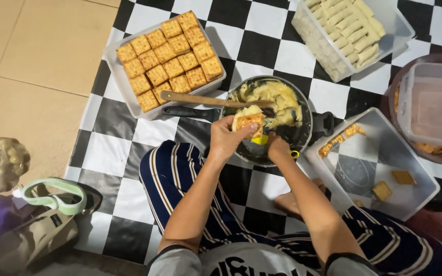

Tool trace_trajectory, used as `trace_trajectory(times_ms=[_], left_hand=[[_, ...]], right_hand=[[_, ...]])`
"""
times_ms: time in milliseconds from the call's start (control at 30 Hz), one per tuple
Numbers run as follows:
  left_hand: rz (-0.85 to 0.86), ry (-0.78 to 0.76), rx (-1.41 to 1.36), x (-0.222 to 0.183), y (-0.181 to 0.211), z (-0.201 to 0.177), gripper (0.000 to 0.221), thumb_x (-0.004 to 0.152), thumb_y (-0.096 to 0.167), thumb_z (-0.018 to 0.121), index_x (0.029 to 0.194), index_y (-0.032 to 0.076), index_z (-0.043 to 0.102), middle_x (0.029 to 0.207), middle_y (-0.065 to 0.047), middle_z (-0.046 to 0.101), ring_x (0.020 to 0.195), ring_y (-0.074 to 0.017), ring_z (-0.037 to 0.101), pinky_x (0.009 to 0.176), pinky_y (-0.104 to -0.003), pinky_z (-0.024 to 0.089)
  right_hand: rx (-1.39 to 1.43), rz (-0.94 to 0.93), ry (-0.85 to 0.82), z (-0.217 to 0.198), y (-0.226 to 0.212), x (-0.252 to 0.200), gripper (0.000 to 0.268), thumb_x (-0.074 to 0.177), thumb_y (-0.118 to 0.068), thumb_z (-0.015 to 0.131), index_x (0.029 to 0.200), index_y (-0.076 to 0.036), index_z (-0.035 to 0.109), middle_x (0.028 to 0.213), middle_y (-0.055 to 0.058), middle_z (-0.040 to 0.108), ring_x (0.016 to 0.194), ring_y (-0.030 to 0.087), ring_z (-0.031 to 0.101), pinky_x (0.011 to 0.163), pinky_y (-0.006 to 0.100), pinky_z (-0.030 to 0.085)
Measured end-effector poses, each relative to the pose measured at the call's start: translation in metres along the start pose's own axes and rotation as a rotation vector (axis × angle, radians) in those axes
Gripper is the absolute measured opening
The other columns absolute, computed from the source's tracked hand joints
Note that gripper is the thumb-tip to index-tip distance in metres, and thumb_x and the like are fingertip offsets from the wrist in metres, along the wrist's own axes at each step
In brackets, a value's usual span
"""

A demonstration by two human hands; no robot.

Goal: Spreading filling onto square biscuits and assembling them into sandwiches on a floor workspace.

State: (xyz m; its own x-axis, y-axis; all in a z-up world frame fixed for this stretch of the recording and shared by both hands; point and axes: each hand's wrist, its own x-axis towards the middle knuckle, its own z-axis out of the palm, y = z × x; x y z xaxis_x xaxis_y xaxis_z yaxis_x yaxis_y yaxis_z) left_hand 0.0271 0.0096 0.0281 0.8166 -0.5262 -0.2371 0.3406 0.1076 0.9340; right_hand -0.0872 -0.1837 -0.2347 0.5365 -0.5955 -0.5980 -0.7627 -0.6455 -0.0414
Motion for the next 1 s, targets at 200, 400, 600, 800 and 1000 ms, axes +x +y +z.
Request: trace_trajectory(times_ms=[200,400,600,800,1000], left_hand=[[0.035,-0.013,0.048,0.002,-0.008,-0.003,0.041,0.065,0.014,0.099,0.092,-0.006,0.075,0.069,-0.018,0.072,0.063,-0.0177,0.07,0.056,-0.03,0.058],[0.205,0.043,0.383,-0.004,-0.001,0.002,0.05,0.073,0.014,0.093,0.113,-0.008,0.073,0.088,-0.029,0.074,0.082,-0.0399,0.076,0.067,-0.043,0.06],[0.377,0.029,0.52,-0.007,-0.001,0.007,0.038,0.074,0.008,0.089,0.109,0.003,0.077,0.092,-0.022,0.077,0.09,-0.0427,0.074,0.075,-0.046,0.061],[0.273,0.074,0.445,0.013,-0.034,-0.005,0.041,0.07,0.016,0.091,0.107,0.002,0.077,0.084,-0.022,0.076,0.082,-0.0344,0.076,0.064,-0.04,0.059],[0.33,0.048,0.503,0.001,-0.012,0.003,0.04,0.076,0.006,0.087,0.112,-0.003,0.073,0.088,-0.027,0.075,0.086,-0.046,0.073,0.07,-0.046,0.061]], right_hand=[[0.483,-0.067,0.142,-0.117,-0.006,-0.122,0.034,0.097,-0.021,0.061,0.121,0.002,0.062,0.111,0.032,0.071,0.114,0.049,0.066,0.096,0.058,0.052],[0.855,-0.275,0.359,-0.172,0.034,-0.169,0.016,0.109,-0.02,0.052,0.112,-0.008,0.063,0.067,0.01,0.067,0.058,0.019,0.062,0.058,0.03,0.053],[0.838,-0.357,0.343,-0.221,0.001,-0.239,0.045,0.101,-0.022,0.069,0.133,0.003,0.05,0.107,0.029,0.071,0.09,0.037,0.072,0.079,0.047,0.059],[0.624,-0.211,0.321,-0.23,-0.009,-0.257,0.068,0.086,-0.008,0.077,0.144,0.0,0.042,0.105,0.026,0.073,0.1,0.042,0.07,0.086,0.052,0.056],[0.589,-0.347,0.463,-0.218,-0.003,-0.255,0.044,0.105,-0.03,0.061,0.133,0.004,0.061,0.111,0.031,0.07,0.106,0.049,0.067,0.09,0.054,0.054]])
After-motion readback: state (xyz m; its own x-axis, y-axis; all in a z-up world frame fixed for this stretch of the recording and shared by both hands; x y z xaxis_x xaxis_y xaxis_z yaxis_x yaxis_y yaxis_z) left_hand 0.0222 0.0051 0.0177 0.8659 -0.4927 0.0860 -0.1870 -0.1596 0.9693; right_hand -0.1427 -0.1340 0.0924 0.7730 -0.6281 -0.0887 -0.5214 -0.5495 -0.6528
